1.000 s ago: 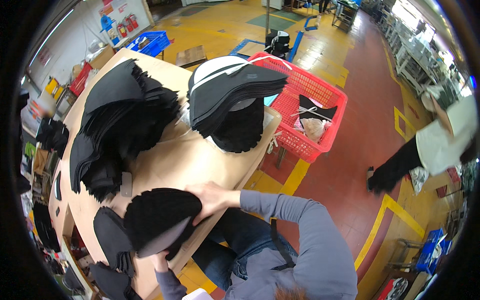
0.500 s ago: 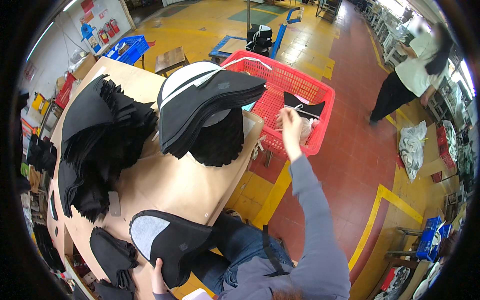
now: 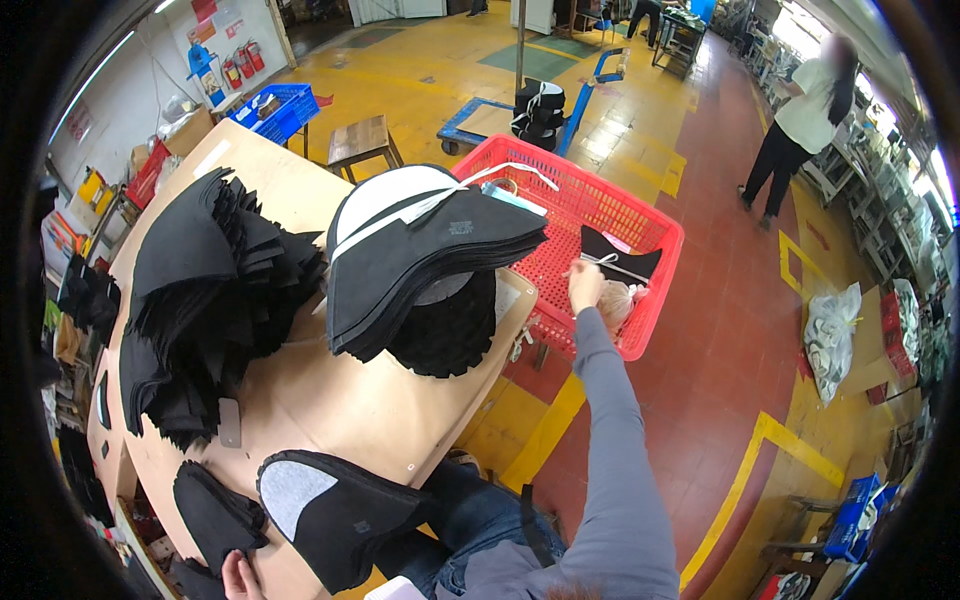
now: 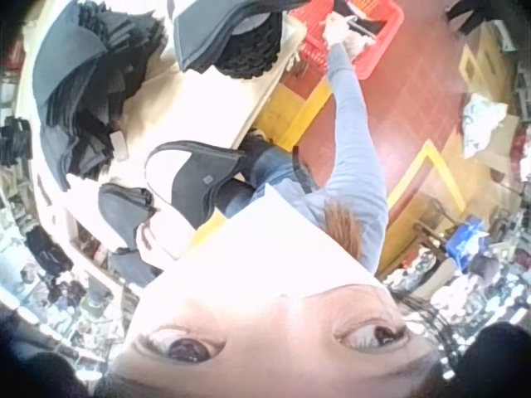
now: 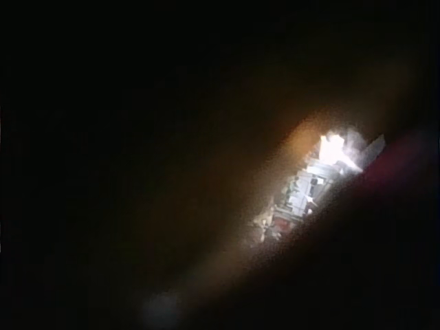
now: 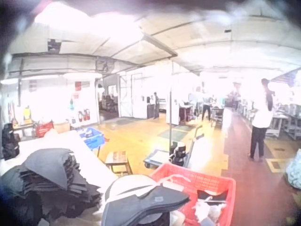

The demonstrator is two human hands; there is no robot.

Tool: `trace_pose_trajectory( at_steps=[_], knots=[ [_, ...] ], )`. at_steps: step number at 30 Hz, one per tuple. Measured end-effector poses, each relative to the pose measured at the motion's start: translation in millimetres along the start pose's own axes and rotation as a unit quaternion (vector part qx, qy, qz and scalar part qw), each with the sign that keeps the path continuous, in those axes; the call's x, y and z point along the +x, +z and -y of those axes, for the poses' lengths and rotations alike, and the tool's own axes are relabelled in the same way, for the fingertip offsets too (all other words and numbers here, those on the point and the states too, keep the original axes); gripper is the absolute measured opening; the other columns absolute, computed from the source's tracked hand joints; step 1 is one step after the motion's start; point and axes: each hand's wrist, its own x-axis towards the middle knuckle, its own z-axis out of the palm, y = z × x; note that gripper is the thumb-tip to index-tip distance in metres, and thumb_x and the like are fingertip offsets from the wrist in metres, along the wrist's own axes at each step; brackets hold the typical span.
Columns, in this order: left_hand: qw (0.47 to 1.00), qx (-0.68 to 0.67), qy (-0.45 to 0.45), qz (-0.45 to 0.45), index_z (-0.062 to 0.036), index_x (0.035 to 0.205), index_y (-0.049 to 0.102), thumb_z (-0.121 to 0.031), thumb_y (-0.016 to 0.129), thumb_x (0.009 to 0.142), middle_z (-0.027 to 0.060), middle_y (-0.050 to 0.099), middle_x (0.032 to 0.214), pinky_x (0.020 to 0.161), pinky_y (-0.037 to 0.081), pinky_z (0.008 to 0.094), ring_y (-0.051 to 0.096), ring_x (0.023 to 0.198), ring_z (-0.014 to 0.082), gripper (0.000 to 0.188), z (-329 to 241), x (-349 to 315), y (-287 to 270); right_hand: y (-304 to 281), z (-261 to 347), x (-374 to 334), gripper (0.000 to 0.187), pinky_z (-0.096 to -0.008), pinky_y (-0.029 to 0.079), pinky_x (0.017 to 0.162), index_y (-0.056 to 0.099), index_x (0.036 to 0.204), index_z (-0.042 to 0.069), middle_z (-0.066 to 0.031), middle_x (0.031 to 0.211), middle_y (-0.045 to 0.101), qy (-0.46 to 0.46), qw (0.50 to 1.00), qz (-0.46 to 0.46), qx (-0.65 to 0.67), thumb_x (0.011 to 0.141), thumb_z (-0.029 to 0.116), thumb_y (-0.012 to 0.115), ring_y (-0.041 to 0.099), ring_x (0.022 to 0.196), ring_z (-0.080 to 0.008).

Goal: The person repeatedly picks up black fabric pieces from a table, aligns them into stacks, and places them back down. The person also ties a bundle of fabric pieces with a white string and moves stacks between the table and a red basket.

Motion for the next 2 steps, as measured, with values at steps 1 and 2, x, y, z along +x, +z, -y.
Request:
trace_pose_trajectory(
  at_steps=[1,2],
  knots=[
    [0.998,-0.024,0.032,-0.049,0.0062,0.130,0.056,-0.029,0.066,0.096,0.0161,0.064,0.124,0.102,0.045,0.0315,0.061,0.113,0.0219,0.050,32,-11,-17,9,21,-12,0.032,-0.0451,0.057,0.076,0.073,0.111,0.005,-0.0231,0.097,0.072,-0.032,0.987,-0.076,0.138,0.087,0.024,0.064,0.073,0.078,-0.0298],
    [0.996,-0.046,0.038,-0.070,0.0077,0.129,0.056,-0.028,0.072,0.091,0.0178,0.066,0.121,0.102,0.046,0.0319,0.063,0.110,0.0228,0.054,4,-6,-1,-9,14,-18,0.032,-0.0451,0.057,0.076,0.073,0.111,0.005,-0.0231,0.097,0.072,-0.029,0.989,-0.082,0.123,0.087,0.024,0.064,0.073,0.078,-0.0298]
  ],
)
